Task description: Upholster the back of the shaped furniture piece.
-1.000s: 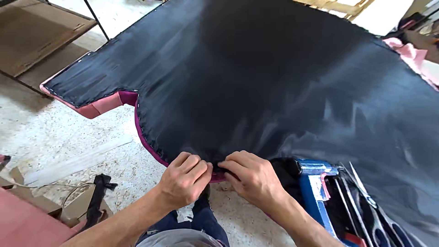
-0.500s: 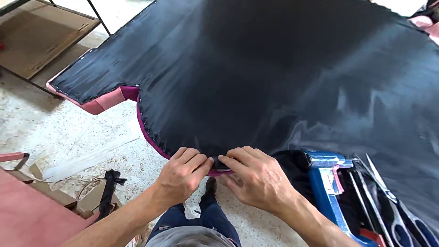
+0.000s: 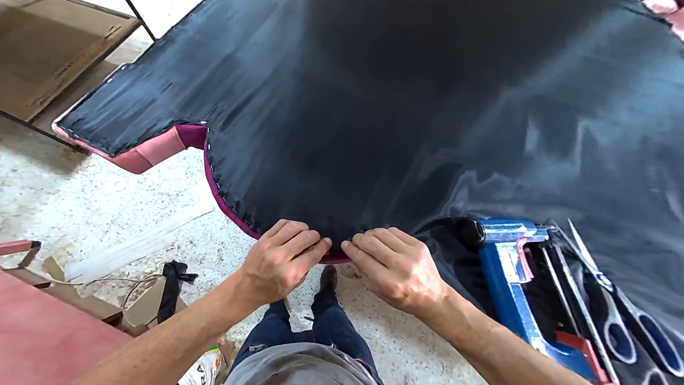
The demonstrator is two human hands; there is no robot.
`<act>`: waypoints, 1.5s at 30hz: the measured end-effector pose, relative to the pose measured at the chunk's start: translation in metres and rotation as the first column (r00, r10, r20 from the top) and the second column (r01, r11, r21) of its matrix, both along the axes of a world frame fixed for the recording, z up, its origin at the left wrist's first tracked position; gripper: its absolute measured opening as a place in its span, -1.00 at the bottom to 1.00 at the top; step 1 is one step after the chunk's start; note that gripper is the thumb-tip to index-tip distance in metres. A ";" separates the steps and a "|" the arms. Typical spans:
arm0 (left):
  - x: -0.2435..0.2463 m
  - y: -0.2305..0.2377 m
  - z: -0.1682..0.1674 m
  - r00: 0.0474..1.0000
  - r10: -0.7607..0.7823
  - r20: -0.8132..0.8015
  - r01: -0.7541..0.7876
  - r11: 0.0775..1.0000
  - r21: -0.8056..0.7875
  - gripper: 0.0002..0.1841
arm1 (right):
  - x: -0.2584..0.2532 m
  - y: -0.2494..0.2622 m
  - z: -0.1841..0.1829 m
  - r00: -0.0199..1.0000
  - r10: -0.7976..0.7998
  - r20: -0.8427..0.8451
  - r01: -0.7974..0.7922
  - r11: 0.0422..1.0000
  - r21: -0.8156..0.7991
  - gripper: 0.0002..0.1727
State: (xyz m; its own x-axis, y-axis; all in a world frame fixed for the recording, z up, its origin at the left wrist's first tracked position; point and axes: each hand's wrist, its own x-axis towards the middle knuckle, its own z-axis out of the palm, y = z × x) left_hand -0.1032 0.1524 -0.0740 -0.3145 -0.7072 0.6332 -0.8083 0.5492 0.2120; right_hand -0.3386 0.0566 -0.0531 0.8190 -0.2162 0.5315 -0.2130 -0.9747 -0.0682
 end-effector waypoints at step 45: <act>0.039 -0.125 0.066 0.267 -0.937 0.223 0.562 0.340 0.754 -0.38 | -0.106 0.092 0.032 -0.009 -0.888 -0.459 0.989 -0.075 0.125 -0.15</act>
